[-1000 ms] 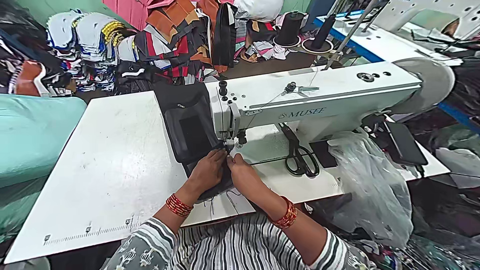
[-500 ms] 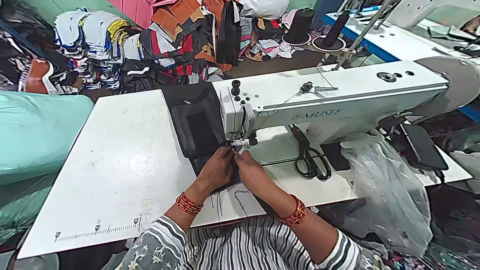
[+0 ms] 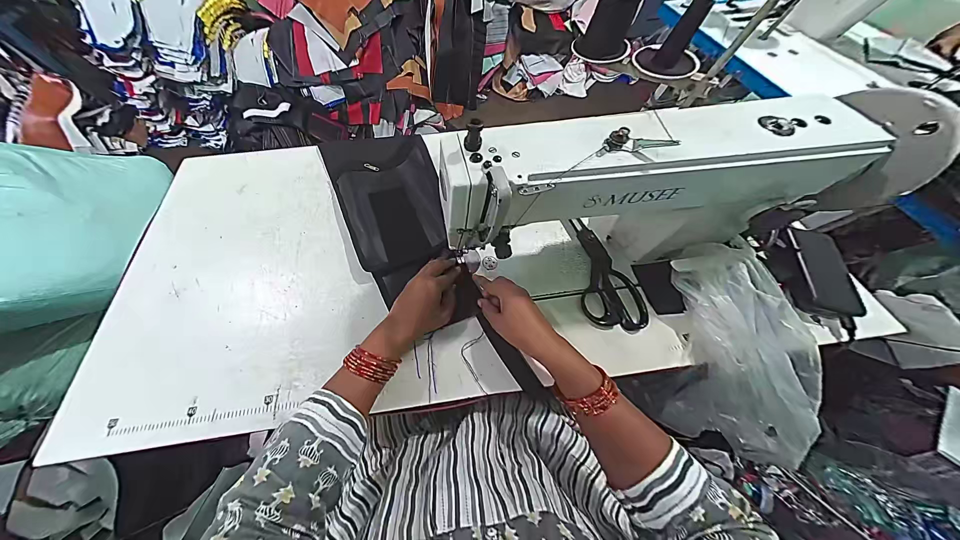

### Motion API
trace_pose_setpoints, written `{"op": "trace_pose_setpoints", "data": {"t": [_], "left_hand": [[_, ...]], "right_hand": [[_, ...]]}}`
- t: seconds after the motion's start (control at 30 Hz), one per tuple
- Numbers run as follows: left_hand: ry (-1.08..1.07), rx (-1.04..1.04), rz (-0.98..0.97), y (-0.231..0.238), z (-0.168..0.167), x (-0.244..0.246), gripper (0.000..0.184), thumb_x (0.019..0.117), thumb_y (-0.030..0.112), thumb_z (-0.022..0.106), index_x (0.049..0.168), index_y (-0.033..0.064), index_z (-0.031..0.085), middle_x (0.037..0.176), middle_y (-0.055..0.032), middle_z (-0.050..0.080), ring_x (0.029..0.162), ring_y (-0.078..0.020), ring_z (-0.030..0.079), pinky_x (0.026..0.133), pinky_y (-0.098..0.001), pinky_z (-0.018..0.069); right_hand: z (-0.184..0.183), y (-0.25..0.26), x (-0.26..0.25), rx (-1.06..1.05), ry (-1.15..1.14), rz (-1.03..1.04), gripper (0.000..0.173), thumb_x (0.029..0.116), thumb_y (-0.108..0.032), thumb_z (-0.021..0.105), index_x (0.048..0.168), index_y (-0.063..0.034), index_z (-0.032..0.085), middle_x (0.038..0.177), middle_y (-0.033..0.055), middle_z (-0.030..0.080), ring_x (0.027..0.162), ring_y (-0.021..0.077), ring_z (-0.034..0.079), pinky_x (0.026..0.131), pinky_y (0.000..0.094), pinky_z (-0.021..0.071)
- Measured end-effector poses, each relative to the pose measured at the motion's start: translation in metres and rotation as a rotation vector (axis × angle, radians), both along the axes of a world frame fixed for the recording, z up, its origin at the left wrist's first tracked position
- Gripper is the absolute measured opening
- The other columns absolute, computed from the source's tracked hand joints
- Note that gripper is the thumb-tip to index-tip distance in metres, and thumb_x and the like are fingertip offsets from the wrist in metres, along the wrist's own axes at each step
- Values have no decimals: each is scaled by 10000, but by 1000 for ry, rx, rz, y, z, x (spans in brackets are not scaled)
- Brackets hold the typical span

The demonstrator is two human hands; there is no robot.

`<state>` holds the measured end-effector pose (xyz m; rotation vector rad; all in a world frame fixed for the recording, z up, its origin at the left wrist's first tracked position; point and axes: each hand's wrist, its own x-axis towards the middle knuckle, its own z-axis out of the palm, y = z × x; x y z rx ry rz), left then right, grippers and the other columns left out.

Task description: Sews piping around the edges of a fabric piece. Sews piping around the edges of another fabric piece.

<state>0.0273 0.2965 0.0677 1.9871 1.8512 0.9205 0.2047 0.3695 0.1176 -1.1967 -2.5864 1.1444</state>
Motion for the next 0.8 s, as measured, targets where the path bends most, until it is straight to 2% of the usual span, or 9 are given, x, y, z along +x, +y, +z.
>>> {"op": "trace_pose_setpoints", "data": {"t": [0.1, 0.23, 0.37, 0.4, 0.5, 0.6, 0.67, 0.77, 0.8], "left_hand": [[-97, -111, 64, -19, 8, 13, 369, 995, 84, 525, 1311, -39, 671, 1444, -256, 575, 1437, -394, 468, 1202, -486, 359], [-141, -144, 71, -37, 15, 28, 379, 973, 101, 536, 1300, -14, 688, 1478, -249, 546, 1465, -409, 420, 1223, -480, 316], [-84, -121, 52, -41, 15, 37, 363, 974, 164, 637, 1297, 8, 698, 1439, -245, 581, 1449, -448, 425, 1234, -570, 255], [-52, -95, 63, -40, 14, 40, 346, 980, 177, 643, 1277, 15, 713, 1389, -236, 622, 1413, -448, 472, 1219, -583, 279], [44, -9, 107, -34, 13, 50, 283, 975, 174, 655, 1178, 4, 754, 1226, -227, 702, 1255, -439, 606, 1097, -571, 441], [129, -49, 129, -28, 19, 61, 265, 999, 144, 614, 1159, -16, 751, 1193, -234, 709, 1201, -436, 638, 1008, -562, 505], [229, -44, 110, -27, 19, 66, 260, 999, 85, 582, 1175, -19, 742, 1197, -240, 708, 1181, -443, 651, 954, -576, 527], [375, 108, 103, -27, 7, 68, 231, 940, 21, 608, 1112, -44, 748, 1108, -237, 732, 1055, -436, 710, 822, -560, 582], [385, 164, 122, -25, 4, 67, 214, 936, 29, 612, 1079, -50, 751, 1065, -232, 740, 1000, -426, 728, 780, -545, 595]], "right_hand": [[-4, -7, 17, -35, 42, -16, 437, 1014, -51, 524, 1447, -4, 557, 1086, 160, 647, 864, 167, 591, 809, 273, 486], [-3, -11, 23, -83, 52, -23, 408, 1010, -51, 543, 1411, 14, 585, 1096, 160, 671, 891, 172, 611, 835, 283, 496], [-6, -9, 25, -136, 97, -26, 412, 1008, -52, 548, 1414, 14, 579, 1087, 141, 672, 861, 140, 601, 810, 266, 493], [-7, -8, 26, -148, 114, -28, 417, 1004, -49, 551, 1415, 15, 576, 1088, 139, 674, 857, 134, 602, 806, 262, 496], [-5, -9, 30, -150, 123, -32, 450, 997, -32, 555, 1445, 5, 549, 1112, 150, 681, 874, 146, 616, 817, 271, 501], [-1, -9, 48, -32, 120, -41, 431, 1012, -70, 572, 1433, 22, 559, 1196, 208, 669, 987, 233, 668, 910, 329, 534], [-1, -4, 70, 173, 115, -106, 384, 1010, -99, 591, 1362, 52, 618, 1196, 262, 669, 1035, 341, 678, 935, 434, 544], [-11, 10, 110, 563, 102, -281, 295, 964, -58, 621, 1209, 89, 694, 1208, 356, 629, 1166, 548, 578, 987, 643, 462], [-14, 15, 122, 639, 77, -326, 305, 957, -41, 621, 1226, 87, 688, 1258, 375, 602, 1217, 587, 531, 1008, 678, 433]]}}
